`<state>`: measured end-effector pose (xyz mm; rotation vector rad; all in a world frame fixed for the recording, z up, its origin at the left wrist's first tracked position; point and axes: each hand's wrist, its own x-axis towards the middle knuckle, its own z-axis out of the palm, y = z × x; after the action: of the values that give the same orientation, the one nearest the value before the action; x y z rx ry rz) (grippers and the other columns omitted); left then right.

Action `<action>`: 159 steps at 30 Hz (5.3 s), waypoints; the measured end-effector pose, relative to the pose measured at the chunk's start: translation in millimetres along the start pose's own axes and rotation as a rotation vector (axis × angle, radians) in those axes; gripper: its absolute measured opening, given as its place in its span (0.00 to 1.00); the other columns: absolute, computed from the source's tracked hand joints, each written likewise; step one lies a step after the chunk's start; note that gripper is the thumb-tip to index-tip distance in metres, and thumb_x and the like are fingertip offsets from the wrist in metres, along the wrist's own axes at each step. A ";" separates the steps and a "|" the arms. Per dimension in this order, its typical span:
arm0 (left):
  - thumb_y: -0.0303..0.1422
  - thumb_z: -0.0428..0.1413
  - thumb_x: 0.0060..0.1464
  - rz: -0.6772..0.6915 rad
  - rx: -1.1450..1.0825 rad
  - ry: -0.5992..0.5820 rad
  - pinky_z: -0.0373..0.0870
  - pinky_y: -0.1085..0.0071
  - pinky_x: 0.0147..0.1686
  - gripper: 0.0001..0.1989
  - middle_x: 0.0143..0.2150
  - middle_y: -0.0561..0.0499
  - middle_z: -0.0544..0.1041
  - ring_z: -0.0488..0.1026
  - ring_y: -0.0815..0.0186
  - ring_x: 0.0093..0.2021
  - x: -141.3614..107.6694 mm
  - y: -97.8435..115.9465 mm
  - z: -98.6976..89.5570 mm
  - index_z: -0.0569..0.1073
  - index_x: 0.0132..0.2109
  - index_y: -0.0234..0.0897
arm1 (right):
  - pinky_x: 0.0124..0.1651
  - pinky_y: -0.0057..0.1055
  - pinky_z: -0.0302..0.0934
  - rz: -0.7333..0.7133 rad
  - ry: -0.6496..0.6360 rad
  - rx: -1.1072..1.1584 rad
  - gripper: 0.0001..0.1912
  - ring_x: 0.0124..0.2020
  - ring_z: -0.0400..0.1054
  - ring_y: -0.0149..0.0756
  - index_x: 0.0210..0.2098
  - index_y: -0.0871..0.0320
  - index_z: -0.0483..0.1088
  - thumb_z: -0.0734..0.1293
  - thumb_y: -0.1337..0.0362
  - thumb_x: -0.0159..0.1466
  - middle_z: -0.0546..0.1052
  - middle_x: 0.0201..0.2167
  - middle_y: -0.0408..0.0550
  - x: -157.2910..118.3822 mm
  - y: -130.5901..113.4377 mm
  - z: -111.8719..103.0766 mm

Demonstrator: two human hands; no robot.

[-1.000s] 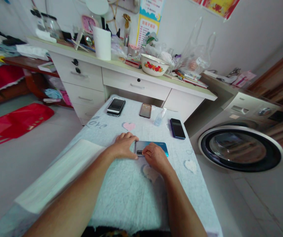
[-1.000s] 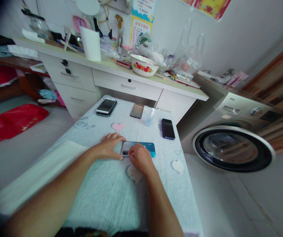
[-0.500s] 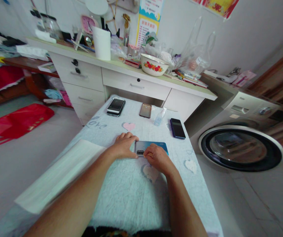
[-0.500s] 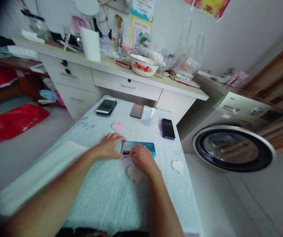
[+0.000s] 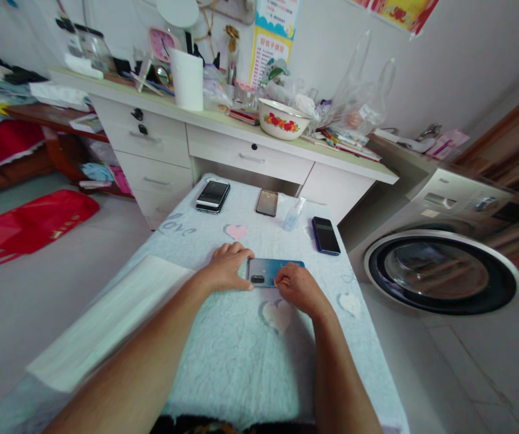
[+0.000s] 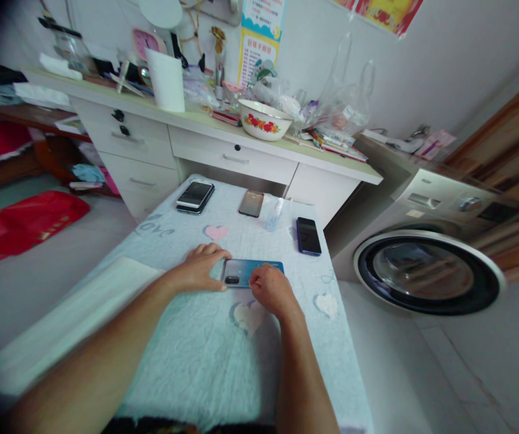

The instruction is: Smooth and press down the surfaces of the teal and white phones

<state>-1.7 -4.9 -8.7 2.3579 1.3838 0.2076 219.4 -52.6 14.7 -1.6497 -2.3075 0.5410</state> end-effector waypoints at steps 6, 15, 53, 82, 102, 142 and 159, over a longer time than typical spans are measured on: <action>0.48 0.63 0.35 0.009 -0.004 0.011 0.59 0.60 0.50 0.36 0.51 0.49 0.65 0.61 0.53 0.53 1.0 -0.8 2.2 0.66 0.53 0.49 | 0.37 0.24 0.55 -0.060 0.007 -0.012 0.10 0.33 0.65 0.30 0.30 0.57 0.74 0.62 0.74 0.58 0.73 0.31 0.45 2.5 -18.2 13.3; 0.50 0.63 0.35 0.007 0.002 0.012 0.59 0.60 0.51 0.36 0.52 0.48 0.65 0.61 0.52 0.53 0.6 -0.2 1.7 0.66 0.53 0.49 | 0.37 0.24 0.54 -0.061 0.010 -0.029 0.09 0.35 0.65 0.30 0.32 0.56 0.74 0.63 0.72 0.60 0.72 0.33 0.45 4.6 -22.1 20.9; 0.48 0.63 0.35 -0.007 0.008 0.016 0.59 0.60 0.51 0.35 0.52 0.49 0.65 0.61 0.52 0.53 0.9 1.5 1.6 0.66 0.53 0.49 | 0.39 0.24 0.57 -0.108 0.018 0.031 0.10 0.35 0.67 0.30 0.31 0.57 0.75 0.63 0.74 0.58 0.74 0.31 0.45 3.0 -19.7 16.7; 0.48 0.63 0.35 0.010 -0.002 0.010 0.59 0.61 0.51 0.36 0.51 0.49 0.65 0.61 0.54 0.52 1.1 -0.6 1.8 0.66 0.54 0.48 | 0.35 0.24 0.54 0.107 -0.029 -0.011 0.11 0.32 0.66 0.31 0.28 0.59 0.74 0.61 0.75 0.54 0.75 0.30 0.46 -9.5 11.7 -19.0; 0.48 0.62 0.35 -0.002 -0.008 0.007 0.59 0.60 0.51 0.35 0.51 0.49 0.65 0.60 0.53 0.53 0.0 0.8 0.7 0.66 0.53 0.49 | 0.37 0.24 0.55 0.037 0.020 0.002 0.11 0.33 0.66 0.31 0.27 0.59 0.74 0.60 0.75 0.53 0.75 0.30 0.46 -6.1 12.8 -6.8; 0.49 0.63 0.36 -0.006 0.002 0.008 0.59 0.60 0.52 0.35 0.54 0.49 0.65 0.60 0.53 0.54 -1.0 3.3 -0.4 0.66 0.54 0.49 | 0.38 0.24 0.55 -0.069 0.041 0.012 0.11 0.34 0.66 0.30 0.32 0.57 0.75 0.62 0.74 0.59 0.72 0.33 0.45 4.7 -15.8 19.8; 0.49 0.63 0.35 -0.015 -0.006 0.000 0.59 0.60 0.52 0.36 0.54 0.49 0.65 0.60 0.52 0.55 0.3 2.7 0.3 0.66 0.54 0.49 | 0.43 0.25 0.56 0.004 0.103 -0.033 0.09 0.39 0.66 0.32 0.35 0.57 0.74 0.62 0.71 0.62 0.71 0.35 0.46 10.2 -19.2 26.9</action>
<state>0.7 -5.9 -7.9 2.3418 1.3986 0.2079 188.7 -52.5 -1.2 -1.6573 -2.2512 0.4103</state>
